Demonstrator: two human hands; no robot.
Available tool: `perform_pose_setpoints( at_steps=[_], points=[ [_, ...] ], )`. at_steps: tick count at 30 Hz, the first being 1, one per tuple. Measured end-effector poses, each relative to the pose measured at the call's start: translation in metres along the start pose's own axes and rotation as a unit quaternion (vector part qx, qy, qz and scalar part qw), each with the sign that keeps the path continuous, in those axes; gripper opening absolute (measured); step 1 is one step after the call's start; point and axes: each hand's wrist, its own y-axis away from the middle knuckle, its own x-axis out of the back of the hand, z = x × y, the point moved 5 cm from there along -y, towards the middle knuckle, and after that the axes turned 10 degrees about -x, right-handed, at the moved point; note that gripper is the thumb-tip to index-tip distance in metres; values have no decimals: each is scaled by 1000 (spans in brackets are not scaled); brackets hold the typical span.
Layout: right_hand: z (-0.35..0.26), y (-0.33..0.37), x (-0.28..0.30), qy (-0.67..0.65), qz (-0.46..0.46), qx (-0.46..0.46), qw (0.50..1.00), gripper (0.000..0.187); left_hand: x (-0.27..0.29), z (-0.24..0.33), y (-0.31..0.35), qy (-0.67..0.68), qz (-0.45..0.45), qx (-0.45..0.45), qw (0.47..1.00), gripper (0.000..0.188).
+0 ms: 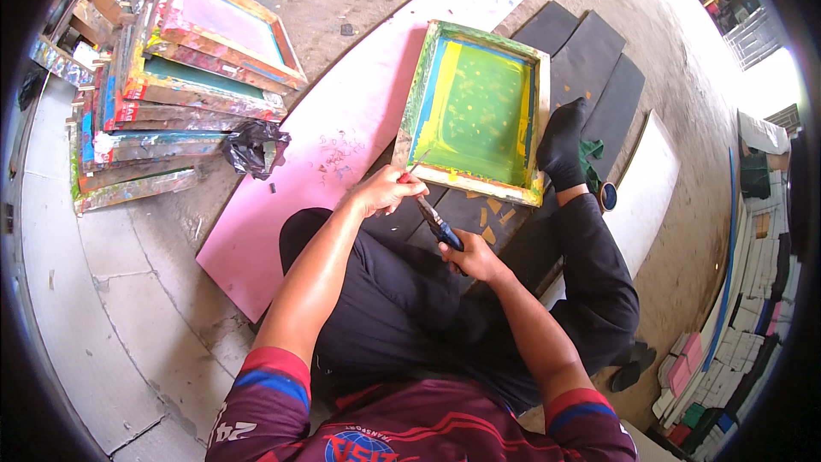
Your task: The person uses pliers to remove staples from a wooden screen printing frame, then scrapes the edges with a knife. They peel off a strip of tape from the frame and place it in a plastic bag. The person continues to scrape and clean the frame edges.
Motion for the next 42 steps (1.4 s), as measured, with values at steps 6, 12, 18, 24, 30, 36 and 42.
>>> perform_pose_setpoints(
  at_steps=[6,12,18,24,30,36,42],
  points=[
    [-11,5,-1,-21,-15,4,1000,34,2,8,7,30,-31,8,999,29],
    [-13,5,-1,-36,-44,0,998,34,3,3,7,55,-30,16,998,24],
    [-9,4,-11,-58,-83,5,995,30,6,-9,0,55,-43,8,998,27],
    [5,7,-17,-143,34,-26,989,36,37,-17,-8,30,140,-31,989,23],
    [36,-11,-12,-166,198,-97,961,33,114,-42,2,-48,473,-7,880,26],
    [47,-30,-12,-143,239,-109,954,37,130,-54,1,-112,561,17,820,34],
    [39,-37,-14,-120,270,-128,947,44,120,-49,-4,-132,533,9,836,38]
  ],
)
